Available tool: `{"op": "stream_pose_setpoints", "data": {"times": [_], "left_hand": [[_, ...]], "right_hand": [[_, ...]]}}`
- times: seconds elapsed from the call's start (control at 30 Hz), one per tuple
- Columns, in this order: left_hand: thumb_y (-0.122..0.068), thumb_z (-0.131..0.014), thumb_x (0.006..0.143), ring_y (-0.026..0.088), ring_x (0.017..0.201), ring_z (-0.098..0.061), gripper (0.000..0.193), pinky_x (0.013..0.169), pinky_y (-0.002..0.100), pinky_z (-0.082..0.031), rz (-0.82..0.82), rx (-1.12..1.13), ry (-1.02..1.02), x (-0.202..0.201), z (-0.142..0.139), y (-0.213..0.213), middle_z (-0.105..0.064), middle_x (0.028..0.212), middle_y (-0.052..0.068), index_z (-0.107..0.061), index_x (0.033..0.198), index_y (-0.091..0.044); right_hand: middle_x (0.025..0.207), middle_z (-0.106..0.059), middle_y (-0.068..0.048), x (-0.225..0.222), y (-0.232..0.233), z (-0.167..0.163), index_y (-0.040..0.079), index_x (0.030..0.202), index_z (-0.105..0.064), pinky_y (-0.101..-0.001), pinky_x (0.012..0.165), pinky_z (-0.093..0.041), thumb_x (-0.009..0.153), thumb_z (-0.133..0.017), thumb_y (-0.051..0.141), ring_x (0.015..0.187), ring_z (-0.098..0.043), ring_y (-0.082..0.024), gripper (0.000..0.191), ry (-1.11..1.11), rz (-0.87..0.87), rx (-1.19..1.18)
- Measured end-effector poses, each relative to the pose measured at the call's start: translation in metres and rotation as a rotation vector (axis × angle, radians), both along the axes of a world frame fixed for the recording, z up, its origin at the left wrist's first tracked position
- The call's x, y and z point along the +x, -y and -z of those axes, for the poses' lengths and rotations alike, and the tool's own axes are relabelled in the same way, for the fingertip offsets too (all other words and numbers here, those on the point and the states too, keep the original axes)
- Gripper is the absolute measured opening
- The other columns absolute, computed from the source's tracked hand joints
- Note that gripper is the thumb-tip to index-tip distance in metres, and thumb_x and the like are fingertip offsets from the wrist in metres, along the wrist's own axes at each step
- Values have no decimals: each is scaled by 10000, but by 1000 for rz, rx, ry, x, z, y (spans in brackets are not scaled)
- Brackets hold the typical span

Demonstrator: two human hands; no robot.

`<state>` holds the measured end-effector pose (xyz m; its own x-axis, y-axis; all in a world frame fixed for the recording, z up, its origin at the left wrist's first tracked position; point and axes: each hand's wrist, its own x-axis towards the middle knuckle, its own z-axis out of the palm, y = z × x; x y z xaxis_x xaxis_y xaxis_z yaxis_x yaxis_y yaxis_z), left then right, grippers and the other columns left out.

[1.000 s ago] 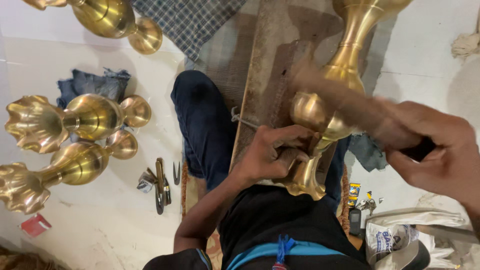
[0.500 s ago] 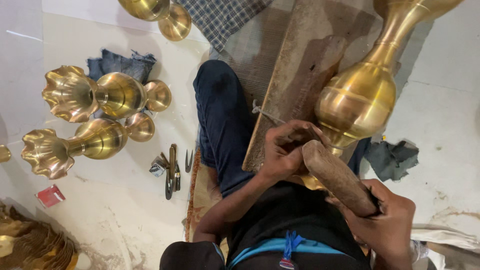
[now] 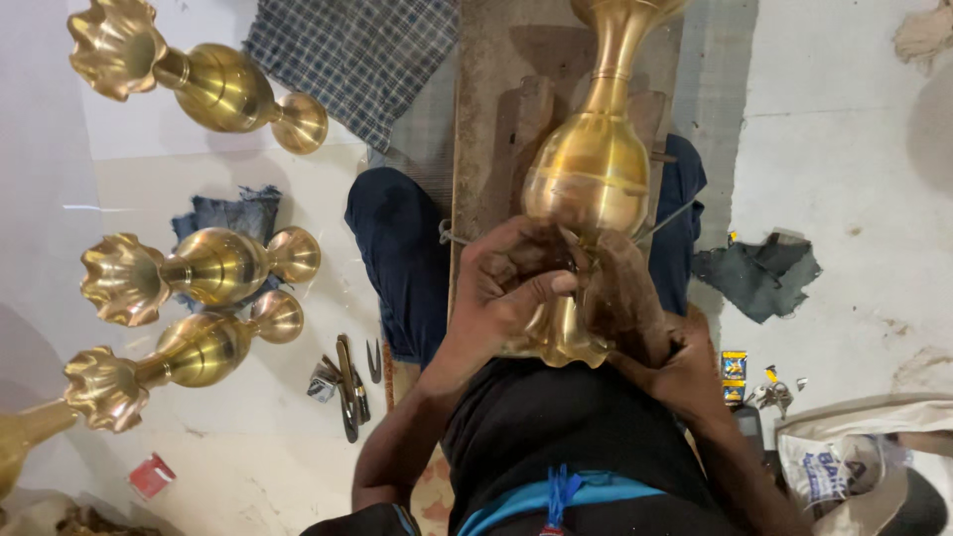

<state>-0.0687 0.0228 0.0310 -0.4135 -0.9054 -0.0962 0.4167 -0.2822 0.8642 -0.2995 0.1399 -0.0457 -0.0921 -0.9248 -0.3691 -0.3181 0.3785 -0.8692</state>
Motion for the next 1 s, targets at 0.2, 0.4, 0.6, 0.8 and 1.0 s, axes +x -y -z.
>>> {"op": "stream_pose_setpoints", "data": {"times": [0.2,0.4,0.6,0.8,1.0], "left_hand": [[-77,-748,877,232,1067,-779,525,921,343,-613,244,-459,567,-7,-20,22,-774,1158,158,-609,1380,-13],[-275,-792,808,250,846,-782,633,787,358,-600,430,-483,745,-10,-31,35,-761,948,143,-620,1381,-70],[-272,-785,806,256,859,-792,616,803,360,-612,407,-530,722,-12,-26,37,-764,970,140,-624,1363,-67],[-193,-727,748,258,766,-783,631,730,350,-603,406,-461,779,-10,-22,32,-760,943,157,-637,1355,-45],[-152,-772,763,287,829,-780,569,741,359,-605,310,-512,769,-9,-23,26,-746,980,176,-628,1301,-37]], "right_hand": [[1111,-726,-102,-27,-10,-1,-25,1255,-671,-262,898,-539,818,-778,7,1001,-673,-119,451,56,165,-184],[1259,-705,-162,-52,-12,-18,-33,1445,-576,-280,981,-520,773,-735,-67,1122,-670,-173,691,-135,132,-287],[1035,-753,-134,-84,7,-36,55,1510,-590,-264,702,-570,729,-730,-78,780,-704,-122,804,20,74,-201],[980,-761,-113,-113,51,-49,79,1443,-613,-256,533,-488,701,-752,-58,607,-624,-136,768,-19,-178,-176],[1259,-705,-168,-93,78,-79,38,1336,-635,-237,638,-529,692,-682,-96,833,-687,-145,660,-7,-273,-214]]}}
